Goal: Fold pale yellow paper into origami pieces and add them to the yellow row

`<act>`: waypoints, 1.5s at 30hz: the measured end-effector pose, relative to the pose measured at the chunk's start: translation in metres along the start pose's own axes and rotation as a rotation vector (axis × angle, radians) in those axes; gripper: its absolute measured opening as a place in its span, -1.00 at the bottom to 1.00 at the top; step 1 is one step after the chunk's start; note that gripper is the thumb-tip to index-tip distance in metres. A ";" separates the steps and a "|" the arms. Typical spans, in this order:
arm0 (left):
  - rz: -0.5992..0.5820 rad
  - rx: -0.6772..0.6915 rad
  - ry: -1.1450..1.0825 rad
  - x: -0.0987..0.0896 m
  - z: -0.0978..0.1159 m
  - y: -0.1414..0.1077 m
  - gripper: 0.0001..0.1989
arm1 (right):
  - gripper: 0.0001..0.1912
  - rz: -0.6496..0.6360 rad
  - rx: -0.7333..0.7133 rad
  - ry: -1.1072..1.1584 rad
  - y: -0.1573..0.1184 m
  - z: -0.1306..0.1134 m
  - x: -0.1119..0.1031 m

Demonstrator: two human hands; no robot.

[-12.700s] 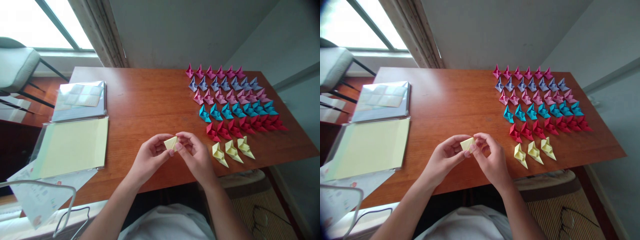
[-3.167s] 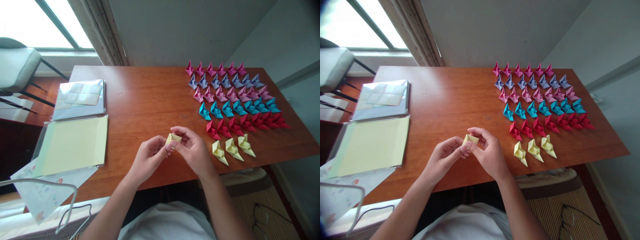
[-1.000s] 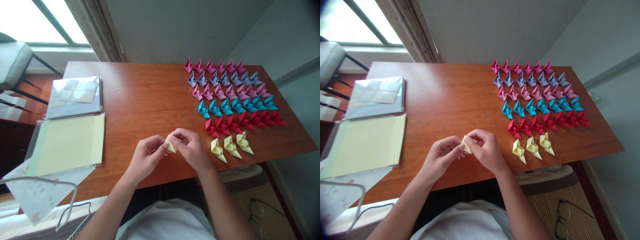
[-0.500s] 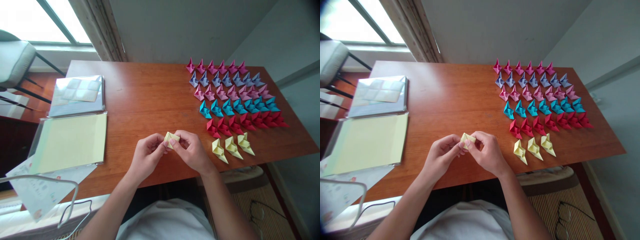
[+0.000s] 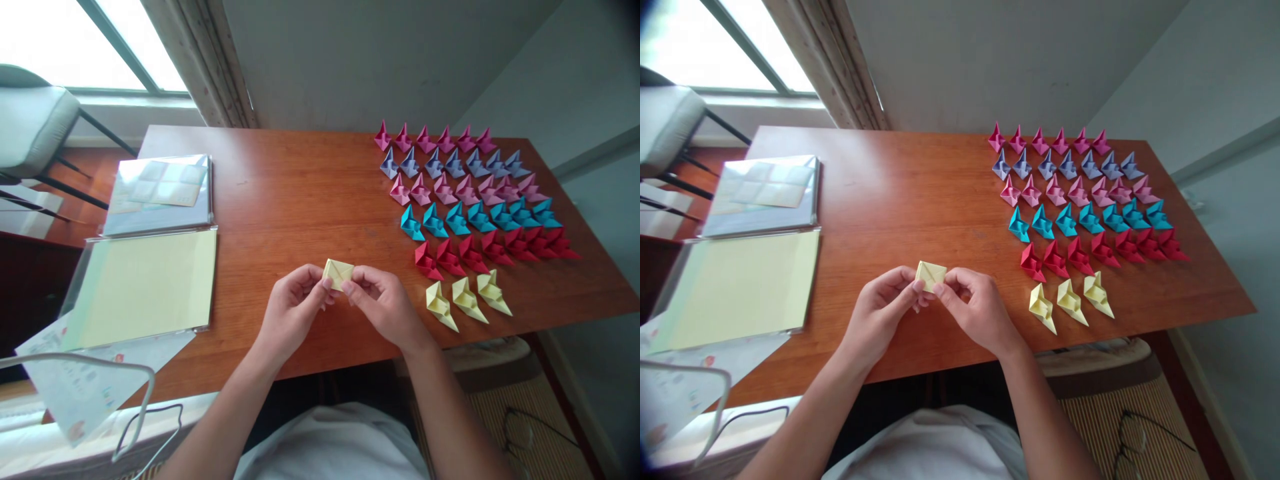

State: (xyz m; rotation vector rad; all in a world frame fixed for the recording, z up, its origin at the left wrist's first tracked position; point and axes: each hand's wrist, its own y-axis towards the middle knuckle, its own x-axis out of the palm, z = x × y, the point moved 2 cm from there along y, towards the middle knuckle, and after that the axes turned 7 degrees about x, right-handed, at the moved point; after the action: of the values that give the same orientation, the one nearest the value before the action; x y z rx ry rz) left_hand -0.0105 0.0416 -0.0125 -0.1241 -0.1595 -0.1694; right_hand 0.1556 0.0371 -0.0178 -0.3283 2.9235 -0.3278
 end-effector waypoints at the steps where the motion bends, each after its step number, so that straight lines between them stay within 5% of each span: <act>1: -0.004 0.006 0.011 0.000 0.000 0.000 -0.77 | -0.75 -0.001 0.009 0.016 0.000 0.000 0.000; 6: -0.070 0.022 0.066 0.003 -0.005 -0.002 -0.77 | -0.84 0.051 -0.006 0.119 0.002 0.001 -0.002; 14: -0.125 0.111 0.199 0.005 -0.010 -0.003 -0.81 | -0.88 0.119 -0.178 -0.088 0.001 -0.008 -0.006; 21: 0.168 0.532 0.699 0.003 0.000 -0.009 -0.92 | -0.71 0.329 0.014 0.103 -0.007 0.002 -0.005; 27: 0.101 0.773 0.987 0.009 -0.008 -0.018 -0.71 | -0.61 0.123 0.148 0.338 -0.010 0.003 0.000; 34: 0.059 0.600 0.723 0.012 -0.006 -0.012 -0.71 | -0.85 0.156 0.105 0.210 -0.011 -0.002 -0.005; 40: -0.009 0.159 0.142 0.009 -0.002 -0.005 -0.70 | -0.90 0.223 -0.049 -0.093 -0.013 -0.006 -0.003; 45: -0.042 -0.010 0.049 0.007 -0.002 -0.001 -0.80 | -0.90 0.220 -0.170 -0.242 -0.016 -0.015 -0.001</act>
State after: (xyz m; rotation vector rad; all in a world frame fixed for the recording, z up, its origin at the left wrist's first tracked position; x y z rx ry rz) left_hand -0.0040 0.0391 -0.0130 -0.1266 -0.1124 -0.2146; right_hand 0.1567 0.0256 0.0006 -0.0614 2.7171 -0.0064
